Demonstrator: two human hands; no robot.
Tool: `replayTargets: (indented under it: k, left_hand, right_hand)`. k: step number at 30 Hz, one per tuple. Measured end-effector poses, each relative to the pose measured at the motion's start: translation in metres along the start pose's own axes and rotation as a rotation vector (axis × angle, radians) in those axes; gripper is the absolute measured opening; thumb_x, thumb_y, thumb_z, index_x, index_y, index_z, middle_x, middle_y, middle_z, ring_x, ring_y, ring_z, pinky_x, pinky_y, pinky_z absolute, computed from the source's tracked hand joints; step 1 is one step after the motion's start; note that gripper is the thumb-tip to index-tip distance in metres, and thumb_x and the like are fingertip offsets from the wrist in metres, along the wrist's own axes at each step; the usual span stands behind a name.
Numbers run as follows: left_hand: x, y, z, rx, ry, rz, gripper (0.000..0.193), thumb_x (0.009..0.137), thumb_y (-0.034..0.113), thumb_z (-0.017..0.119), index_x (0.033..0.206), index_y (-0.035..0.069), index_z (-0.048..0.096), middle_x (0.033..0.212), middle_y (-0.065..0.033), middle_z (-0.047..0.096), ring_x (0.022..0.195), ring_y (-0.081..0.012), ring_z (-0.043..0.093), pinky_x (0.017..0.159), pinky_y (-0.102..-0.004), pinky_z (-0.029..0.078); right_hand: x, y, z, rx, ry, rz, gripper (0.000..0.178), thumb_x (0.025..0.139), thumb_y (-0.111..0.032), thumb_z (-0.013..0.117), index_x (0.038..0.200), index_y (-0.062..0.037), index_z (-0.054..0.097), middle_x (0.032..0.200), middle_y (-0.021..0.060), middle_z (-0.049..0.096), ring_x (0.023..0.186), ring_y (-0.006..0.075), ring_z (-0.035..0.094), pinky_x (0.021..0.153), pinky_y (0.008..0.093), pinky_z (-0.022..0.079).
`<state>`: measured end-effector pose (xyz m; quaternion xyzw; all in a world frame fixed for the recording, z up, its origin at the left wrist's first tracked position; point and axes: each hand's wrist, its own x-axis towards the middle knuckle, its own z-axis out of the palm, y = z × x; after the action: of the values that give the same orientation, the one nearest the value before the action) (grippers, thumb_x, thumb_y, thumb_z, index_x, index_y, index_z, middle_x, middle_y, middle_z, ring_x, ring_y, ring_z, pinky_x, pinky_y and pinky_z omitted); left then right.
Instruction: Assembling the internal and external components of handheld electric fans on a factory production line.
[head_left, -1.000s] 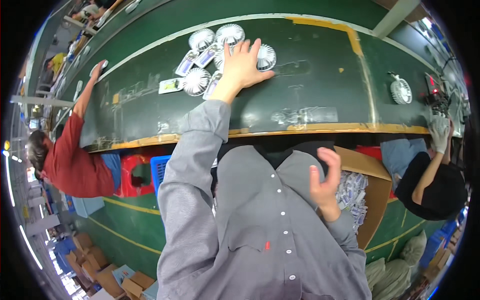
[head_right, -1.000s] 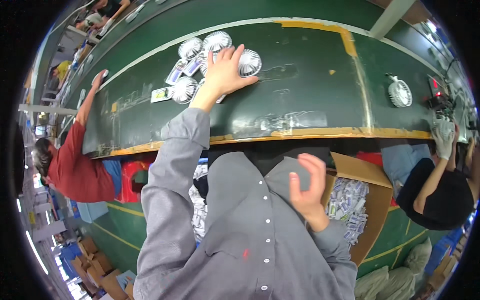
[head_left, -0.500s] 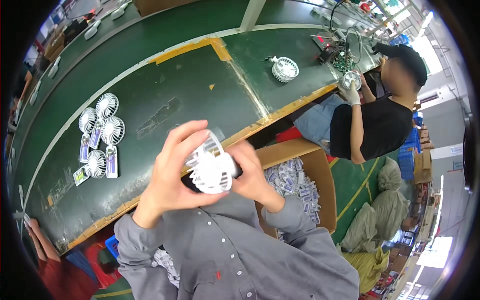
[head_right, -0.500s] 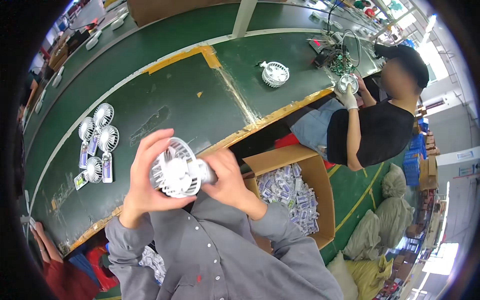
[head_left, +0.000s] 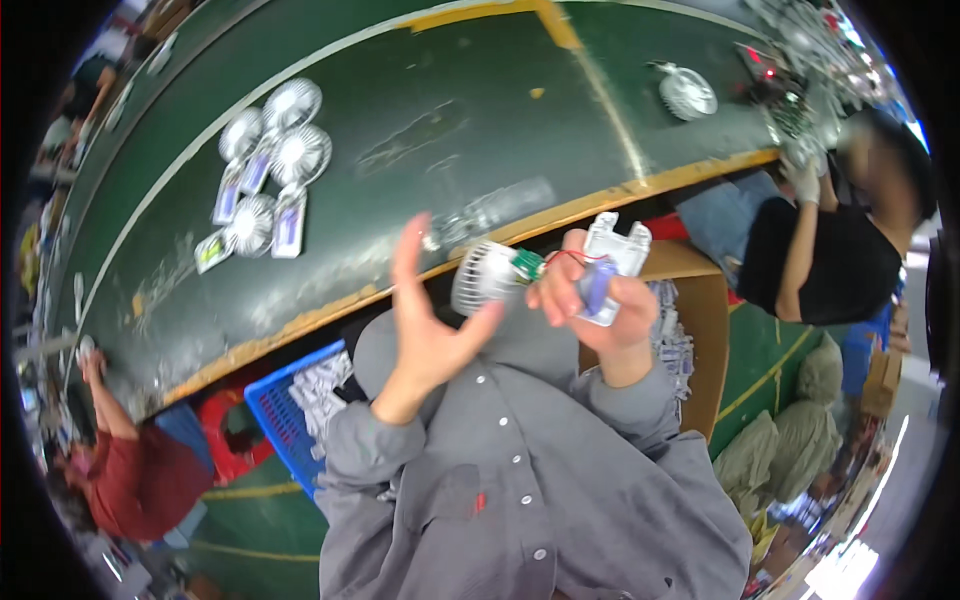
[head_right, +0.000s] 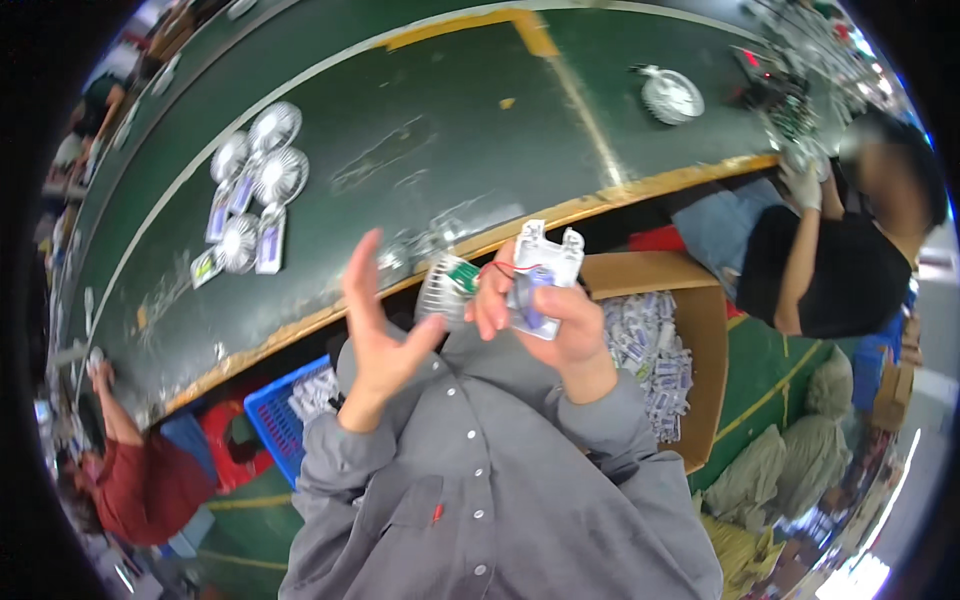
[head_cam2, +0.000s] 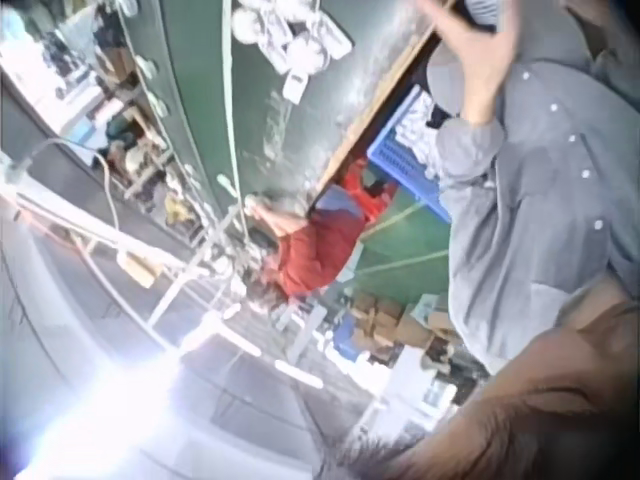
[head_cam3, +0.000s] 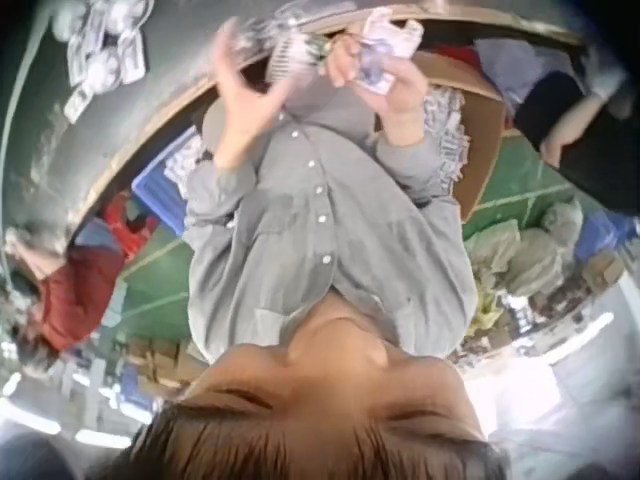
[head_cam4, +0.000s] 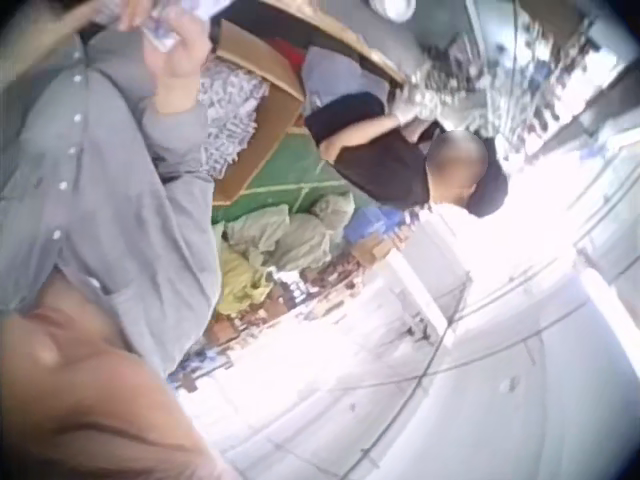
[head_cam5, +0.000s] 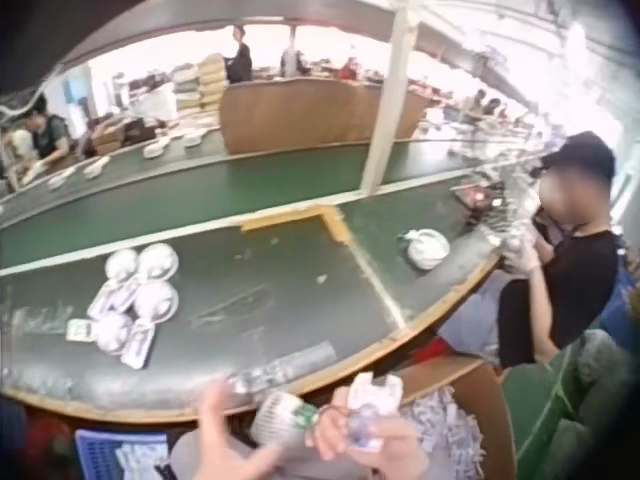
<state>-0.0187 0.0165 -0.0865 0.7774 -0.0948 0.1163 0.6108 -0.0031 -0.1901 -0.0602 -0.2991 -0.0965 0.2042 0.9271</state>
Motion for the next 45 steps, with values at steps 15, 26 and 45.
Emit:
replayTargets:
  k: [15,26,45]
  left_hand:
    - [0.018,0.024,0.003,-0.157,-0.565,0.19,0.041,0.072,0.002,0.063,0.113,0.0,0.061,0.103,-0.0158,0.064,0.094,-0.0319,0.062,0.084,-0.038,0.05]
    - [0.021,0.049,-0.01,-0.191,-0.693,-0.009,0.061,0.07,0.007,0.076,0.126,0.004,0.052,0.1,-0.0098,0.061,0.08,-0.0202,0.063,0.065,-0.0302,0.053]
    - [-0.003,0.05,0.038,-0.122,-0.396,0.375,0.018,0.066,0.001,0.074,0.083,0.007,0.071,0.087,-0.0036,0.067,0.066,-0.0177,0.065,0.054,-0.0278,0.053]
  right_hand:
    - [-0.023,-0.004,-0.011,0.029,-0.253,0.313,0.039,0.083,-0.034,0.049,0.079,0.0035,0.055,0.081,0.0253,0.066,0.078,0.0348,0.063,0.078,0.0404,0.048]
    - [-0.04,0.001,-0.006,-0.09,-0.109,0.517,0.016,0.095,-0.014,0.051,0.099,0.0011,0.054,0.056,0.0037,0.052,0.059,0.0177,0.06,0.074,0.0317,0.048]
    - [-0.08,0.003,-0.011,-0.153,0.206,0.323,0.024,0.076,-0.021,0.063,0.07,0.0023,0.06,0.054,0.0009,0.051,0.047,0.0056,0.041,0.046,0.0233,0.028]
